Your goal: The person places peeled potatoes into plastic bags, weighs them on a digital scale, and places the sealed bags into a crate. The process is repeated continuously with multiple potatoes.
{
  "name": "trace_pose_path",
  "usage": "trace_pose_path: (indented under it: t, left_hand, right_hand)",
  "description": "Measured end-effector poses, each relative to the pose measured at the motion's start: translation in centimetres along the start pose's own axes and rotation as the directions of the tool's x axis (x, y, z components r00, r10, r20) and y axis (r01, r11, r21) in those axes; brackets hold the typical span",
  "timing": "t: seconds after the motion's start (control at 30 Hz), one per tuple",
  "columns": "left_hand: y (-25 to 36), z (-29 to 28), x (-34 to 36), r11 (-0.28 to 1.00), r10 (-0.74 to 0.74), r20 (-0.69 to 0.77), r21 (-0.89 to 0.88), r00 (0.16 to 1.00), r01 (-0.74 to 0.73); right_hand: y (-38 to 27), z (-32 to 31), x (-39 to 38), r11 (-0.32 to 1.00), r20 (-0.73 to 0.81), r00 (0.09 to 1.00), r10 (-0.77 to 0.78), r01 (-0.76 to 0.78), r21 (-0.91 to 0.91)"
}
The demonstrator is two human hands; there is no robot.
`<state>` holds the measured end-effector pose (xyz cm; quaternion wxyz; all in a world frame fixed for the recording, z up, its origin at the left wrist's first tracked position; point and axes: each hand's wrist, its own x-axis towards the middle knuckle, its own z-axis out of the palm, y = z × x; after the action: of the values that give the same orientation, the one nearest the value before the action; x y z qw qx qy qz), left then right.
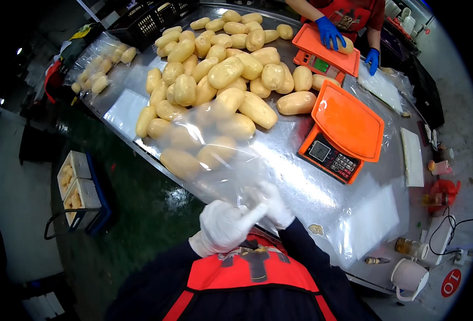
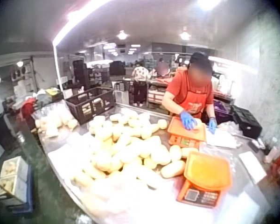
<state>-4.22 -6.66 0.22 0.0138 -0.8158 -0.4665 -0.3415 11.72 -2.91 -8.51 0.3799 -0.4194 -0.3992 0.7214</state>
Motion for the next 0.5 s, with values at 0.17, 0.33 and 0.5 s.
trace_pose_path:
  t: [0.17,0.33,0.5]
  left_hand:
    - [-10.3,-1.9,-3.1,0.929,-0.291,-0.229,0.164,0.929,0.331]
    - [-13.5,-6.5,-3.4,0.911,-0.338,-0.37,0.104,0.865,0.4]
    - [-15.8,-6.3,-2.0,0.886,-0.4,-0.391,0.064,0.829,0.459]
  right_hand:
    - [-4.2,1.3,7.9,0.52,0.311,0.919,0.241,0.148,-0.841]
    - [-7.4,0.5,17.8,0.152,0.242,0.88,-0.409,0.328,-0.933]
    - [-10.1,0.0,26.2,-0.537,0.641,0.717,-0.275,0.439,-0.721]
